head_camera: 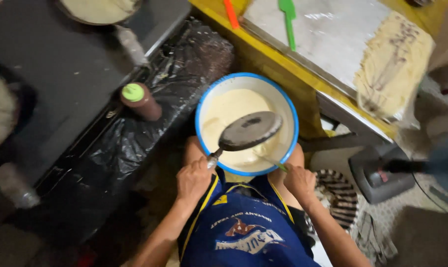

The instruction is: Cooking multiple crepes simultaneously by pouring batter into pans, spreading it, and removing the finished products.

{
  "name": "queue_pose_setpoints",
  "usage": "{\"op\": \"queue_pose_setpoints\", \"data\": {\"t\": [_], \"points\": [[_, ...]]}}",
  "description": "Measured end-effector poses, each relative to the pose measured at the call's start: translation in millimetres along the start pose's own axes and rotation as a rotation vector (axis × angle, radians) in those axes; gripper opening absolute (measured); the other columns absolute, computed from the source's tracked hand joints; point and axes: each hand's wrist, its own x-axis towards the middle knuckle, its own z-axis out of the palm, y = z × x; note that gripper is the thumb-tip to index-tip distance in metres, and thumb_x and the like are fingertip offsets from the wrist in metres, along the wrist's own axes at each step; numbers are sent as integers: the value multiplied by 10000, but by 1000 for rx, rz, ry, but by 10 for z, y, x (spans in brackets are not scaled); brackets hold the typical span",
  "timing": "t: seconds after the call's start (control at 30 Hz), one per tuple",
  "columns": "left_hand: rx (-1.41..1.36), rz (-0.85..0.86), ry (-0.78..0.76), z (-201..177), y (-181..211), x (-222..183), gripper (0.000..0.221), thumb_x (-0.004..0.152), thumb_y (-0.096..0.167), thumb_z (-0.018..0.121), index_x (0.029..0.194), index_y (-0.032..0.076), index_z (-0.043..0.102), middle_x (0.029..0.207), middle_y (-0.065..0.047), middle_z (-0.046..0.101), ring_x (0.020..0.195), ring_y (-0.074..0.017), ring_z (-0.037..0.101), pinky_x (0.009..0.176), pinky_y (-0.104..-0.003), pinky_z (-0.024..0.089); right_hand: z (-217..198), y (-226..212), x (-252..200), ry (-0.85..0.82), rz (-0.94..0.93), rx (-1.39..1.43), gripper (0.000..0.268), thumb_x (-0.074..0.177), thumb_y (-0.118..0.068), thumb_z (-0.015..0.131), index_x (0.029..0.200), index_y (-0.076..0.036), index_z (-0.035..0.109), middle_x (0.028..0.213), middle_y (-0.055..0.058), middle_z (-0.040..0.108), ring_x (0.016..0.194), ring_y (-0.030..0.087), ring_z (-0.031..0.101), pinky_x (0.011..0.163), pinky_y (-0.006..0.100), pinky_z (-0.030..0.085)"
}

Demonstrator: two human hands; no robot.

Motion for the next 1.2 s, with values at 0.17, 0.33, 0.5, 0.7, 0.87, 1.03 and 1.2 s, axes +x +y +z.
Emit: {"op": "queue_pose_setpoints", "data": {"t": [0.17, 0.33, 0.5, 0.7, 0.87, 1.03, 1.2], "points": [[-27, -91, 167, -221, 69, 320, 261, 961, 314, 578, 867, 82, 654, 584, -39, 537, 496, -220, 573, 523, -309, 492, -1299, -516, -762, -248, 53, -4, 532, 1033, -368, 275, 1520, -461, 467, 1521, 38, 607, 1388, 295, 598, 1169, 407, 482], [-104, -192, -26, -36, 45, 146, 361, 937, 441, 735, 768, 181, 550, 581, -15, 534, 497, -209, 591, 462, -364, 460, -391, -307, -162, 454, -255, -160, 406, 846, -632, 603, 1170, -400, 680, 664, 41, 614, 629, 358, 628, 502, 485, 513], [-441, -465, -424, 82, 161, -11, 358, 980, 501, 560, 952, 152, 637, 715, -160, 655, 567, -421, 634, 479, -574, 442, -2238, -1283, -512, 201, -411, 335, 415, 941, -578, 507, 1186, -361, 761, 1049, -123, 783, 775, 146, 765, 579, 379, 509], [-835, -978, -849, 44, 395, 162, 544, 831, 678, 653, 885, 139, 702, 866, -157, 727, 900, -396, 688, 746, -477, 464, -3124, -3453, 702, -322, -500, 1613, 726, 902, -468, 600, 1517, -93, 509, 1144, 64, 696, 950, 140, 671, 853, 309, 593], [-1333, -1475, -809, -330, 29, 1152, 391, 846, 442, 682, 719, 73, 650, 530, -46, 569, 420, -152, 503, 431, -311, 399, -3454, -4335, 1361, -961, -493, 1713, 218, 968, -380, 629, 1009, -168, 600, 574, -72, 486, 419, 43, 449, 346, 207, 238], [-1179, -1342, -443, 224, -686, 2073, 454, 879, 541, 615, 749, 116, 709, 573, -42, 629, 528, -179, 588, 512, -366, 430, -4157, -3366, 940, -1008, -634, 1837, 209, 932, -310, 624, 1041, -134, 604, 567, -107, 336, 404, 4, 244, 347, 195, 97], [-1407, -1500, 163, 762, -1312, 2785, 452, 867, 511, 705, 715, 94, 624, 534, -59, 581, 424, -169, 518, 425, -333, 370, -4132, -1717, 622, -1035, -747, 1985, 416, 987, -299, 597, 1339, -78, 589, 616, -55, 411, 401, 7, 316, 336, 175, 195]]}}
